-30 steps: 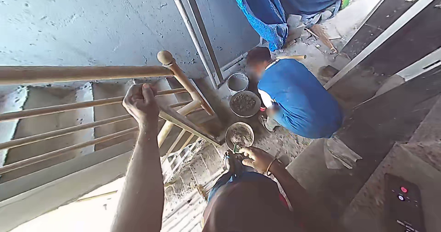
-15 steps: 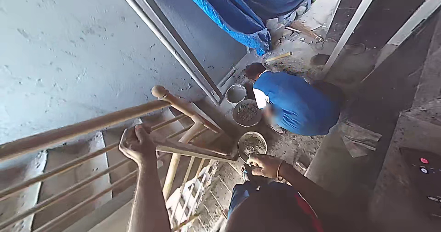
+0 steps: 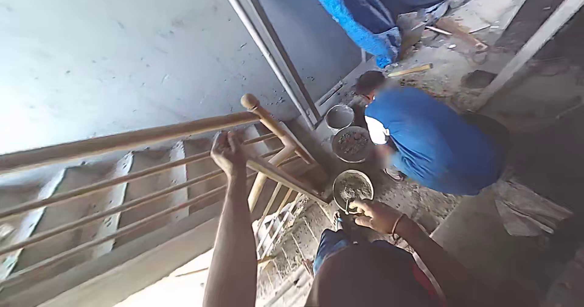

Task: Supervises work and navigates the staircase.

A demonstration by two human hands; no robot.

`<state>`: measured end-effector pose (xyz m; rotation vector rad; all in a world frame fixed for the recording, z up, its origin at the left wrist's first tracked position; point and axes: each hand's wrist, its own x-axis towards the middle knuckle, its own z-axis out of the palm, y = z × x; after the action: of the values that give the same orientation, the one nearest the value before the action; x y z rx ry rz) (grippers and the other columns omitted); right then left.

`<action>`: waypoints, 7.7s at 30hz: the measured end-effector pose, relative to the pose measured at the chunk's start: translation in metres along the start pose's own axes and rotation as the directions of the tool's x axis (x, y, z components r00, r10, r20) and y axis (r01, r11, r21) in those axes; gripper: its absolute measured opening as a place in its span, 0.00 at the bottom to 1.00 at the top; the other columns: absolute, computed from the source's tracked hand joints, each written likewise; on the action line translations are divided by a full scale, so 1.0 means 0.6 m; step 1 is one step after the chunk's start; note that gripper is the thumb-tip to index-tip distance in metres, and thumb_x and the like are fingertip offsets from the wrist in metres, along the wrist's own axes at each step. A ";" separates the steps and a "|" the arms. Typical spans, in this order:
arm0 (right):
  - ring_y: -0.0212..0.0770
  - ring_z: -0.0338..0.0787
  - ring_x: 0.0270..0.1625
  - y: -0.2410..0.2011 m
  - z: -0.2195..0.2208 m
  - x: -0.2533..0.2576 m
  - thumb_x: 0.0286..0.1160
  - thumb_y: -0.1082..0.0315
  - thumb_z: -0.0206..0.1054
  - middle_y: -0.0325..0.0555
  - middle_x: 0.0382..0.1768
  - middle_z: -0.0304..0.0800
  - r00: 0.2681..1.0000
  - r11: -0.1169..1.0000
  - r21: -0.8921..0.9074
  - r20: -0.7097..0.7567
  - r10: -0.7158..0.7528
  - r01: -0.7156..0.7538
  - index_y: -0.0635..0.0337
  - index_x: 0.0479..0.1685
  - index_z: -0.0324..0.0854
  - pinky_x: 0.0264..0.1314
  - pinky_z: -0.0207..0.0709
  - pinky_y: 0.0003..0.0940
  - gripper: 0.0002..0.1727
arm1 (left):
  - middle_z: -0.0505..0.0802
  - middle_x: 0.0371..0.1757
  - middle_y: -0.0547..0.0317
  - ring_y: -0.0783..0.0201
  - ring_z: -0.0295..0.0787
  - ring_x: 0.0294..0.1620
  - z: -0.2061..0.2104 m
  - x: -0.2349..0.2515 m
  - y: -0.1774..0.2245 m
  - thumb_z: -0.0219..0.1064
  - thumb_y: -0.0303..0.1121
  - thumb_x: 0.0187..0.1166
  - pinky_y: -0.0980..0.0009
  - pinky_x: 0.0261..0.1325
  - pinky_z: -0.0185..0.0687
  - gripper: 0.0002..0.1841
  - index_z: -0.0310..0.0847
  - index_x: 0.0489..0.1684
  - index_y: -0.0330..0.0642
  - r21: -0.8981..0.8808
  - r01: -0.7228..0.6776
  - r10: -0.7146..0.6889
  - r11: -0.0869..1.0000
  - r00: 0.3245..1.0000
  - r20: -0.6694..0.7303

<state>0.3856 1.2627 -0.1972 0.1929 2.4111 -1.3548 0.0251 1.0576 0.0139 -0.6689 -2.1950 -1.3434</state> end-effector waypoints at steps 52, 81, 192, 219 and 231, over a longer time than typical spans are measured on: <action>0.45 0.92 0.61 0.034 -0.045 -0.040 0.76 0.50 0.70 0.51 0.64 0.89 0.979 0.957 0.282 -0.202 -0.013 0.070 0.52 0.81 0.73 0.64 0.86 0.48 0.34 | 0.91 0.34 0.60 0.67 0.86 0.30 0.079 -0.152 0.156 0.62 0.34 0.85 0.63 0.37 0.88 0.10 0.88 0.42 0.41 0.061 -0.138 0.126 0.989 0.978 0.164; 0.46 0.89 0.59 -0.010 -0.033 -0.034 0.82 0.49 0.66 0.52 0.65 0.86 1.000 0.995 0.095 -0.030 0.003 0.000 0.52 0.82 0.72 0.66 0.82 0.45 0.32 | 0.89 0.29 0.63 0.73 0.83 0.27 0.029 -0.113 0.106 0.57 0.43 0.89 0.70 0.34 0.80 0.16 0.86 0.41 0.42 0.083 -0.111 0.109 0.990 0.994 0.030; 0.49 0.88 0.61 -0.012 -0.022 -0.031 0.82 0.47 0.66 0.53 0.64 0.86 1.000 0.999 0.025 -0.014 0.026 -0.026 0.49 0.83 0.71 0.71 0.79 0.49 0.33 | 0.93 0.40 0.60 0.69 0.91 0.39 0.008 -0.114 0.082 0.54 0.44 0.90 0.64 0.49 0.89 0.18 0.86 0.48 0.40 -0.023 -0.051 0.052 0.998 0.998 0.036; 0.47 0.90 0.64 0.003 -0.011 -0.029 0.79 0.53 0.69 0.52 0.65 0.88 0.996 0.995 0.102 -0.086 -0.008 0.017 0.52 0.81 0.75 0.71 0.83 0.49 0.31 | 0.94 0.36 0.57 0.68 0.90 0.36 0.008 -0.108 0.108 0.65 0.35 0.84 0.65 0.45 0.90 0.11 0.89 0.43 0.35 -0.014 0.009 -0.008 1.000 0.999 0.038; 0.47 0.92 0.60 0.027 -0.009 -0.019 0.75 0.47 0.68 0.49 0.62 0.90 0.994 0.999 0.020 -0.107 -0.023 0.025 0.52 0.79 0.75 0.63 0.86 0.50 0.34 | 0.94 0.36 0.55 0.57 0.91 0.35 0.014 -0.063 0.077 0.60 0.38 0.86 0.49 0.43 0.87 0.12 0.89 0.47 0.43 0.085 0.018 -0.025 0.996 0.996 0.090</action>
<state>0.3996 1.2768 -0.2032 0.2487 2.4945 -1.4155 0.0817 1.0777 0.0176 -0.6888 -2.3229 -1.2458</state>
